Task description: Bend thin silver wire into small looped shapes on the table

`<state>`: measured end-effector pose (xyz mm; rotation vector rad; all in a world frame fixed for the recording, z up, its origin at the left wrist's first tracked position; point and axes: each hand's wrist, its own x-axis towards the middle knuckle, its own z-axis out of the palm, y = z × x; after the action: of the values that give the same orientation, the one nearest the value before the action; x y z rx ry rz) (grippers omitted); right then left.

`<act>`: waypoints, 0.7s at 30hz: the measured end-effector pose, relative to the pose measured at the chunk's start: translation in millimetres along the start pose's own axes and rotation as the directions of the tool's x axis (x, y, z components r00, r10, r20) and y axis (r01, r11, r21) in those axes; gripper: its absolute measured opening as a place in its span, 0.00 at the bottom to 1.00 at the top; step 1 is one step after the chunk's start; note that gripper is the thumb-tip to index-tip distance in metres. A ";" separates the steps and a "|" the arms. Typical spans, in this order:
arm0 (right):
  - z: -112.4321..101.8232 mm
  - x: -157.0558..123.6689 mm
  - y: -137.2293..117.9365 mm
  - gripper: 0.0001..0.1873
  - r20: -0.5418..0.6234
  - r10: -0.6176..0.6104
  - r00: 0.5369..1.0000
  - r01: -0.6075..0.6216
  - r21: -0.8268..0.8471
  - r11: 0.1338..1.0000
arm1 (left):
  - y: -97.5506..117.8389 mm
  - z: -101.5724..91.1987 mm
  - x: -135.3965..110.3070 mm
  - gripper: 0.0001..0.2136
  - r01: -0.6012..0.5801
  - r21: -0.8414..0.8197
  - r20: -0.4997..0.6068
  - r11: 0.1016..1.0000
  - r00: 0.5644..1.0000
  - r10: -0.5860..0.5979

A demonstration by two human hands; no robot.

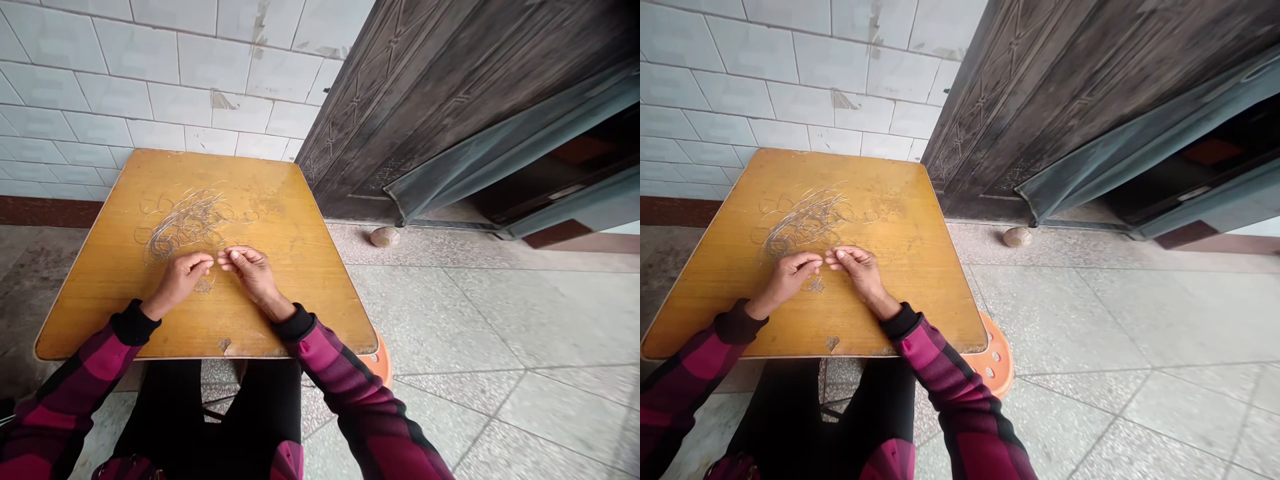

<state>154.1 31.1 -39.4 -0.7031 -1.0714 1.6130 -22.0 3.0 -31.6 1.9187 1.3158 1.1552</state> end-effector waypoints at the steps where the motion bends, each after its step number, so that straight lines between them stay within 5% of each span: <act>1: -1.3 0.1 -1.6 0.17 -0.004 0.002 1.000 -0.002 -0.001 1.000 | 0.1 0.3 -0.1 0.08 -0.012 -0.003 -0.001 1.000 1.000 0.012; 12: -11.6 1.8 -19.6 0.20 -0.031 0.065 0.997 -0.063 0.057 0.996 | 2.1 -0.1 -2.8 0.09 -0.168 0.073 0.003 0.983 0.986 0.169; 21: -21.2 4.3 -23.6 0.20 0.008 0.128 0.992 -0.128 -0.026 0.991 | 5.1 2.3 -6.3 0.11 -0.271 0.147 0.147 0.951 0.957 0.250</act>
<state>181.0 43.2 -27.0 -0.7956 -1.0738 1.7158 -18.5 -4.6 -30.8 2.3038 1.1464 1.0515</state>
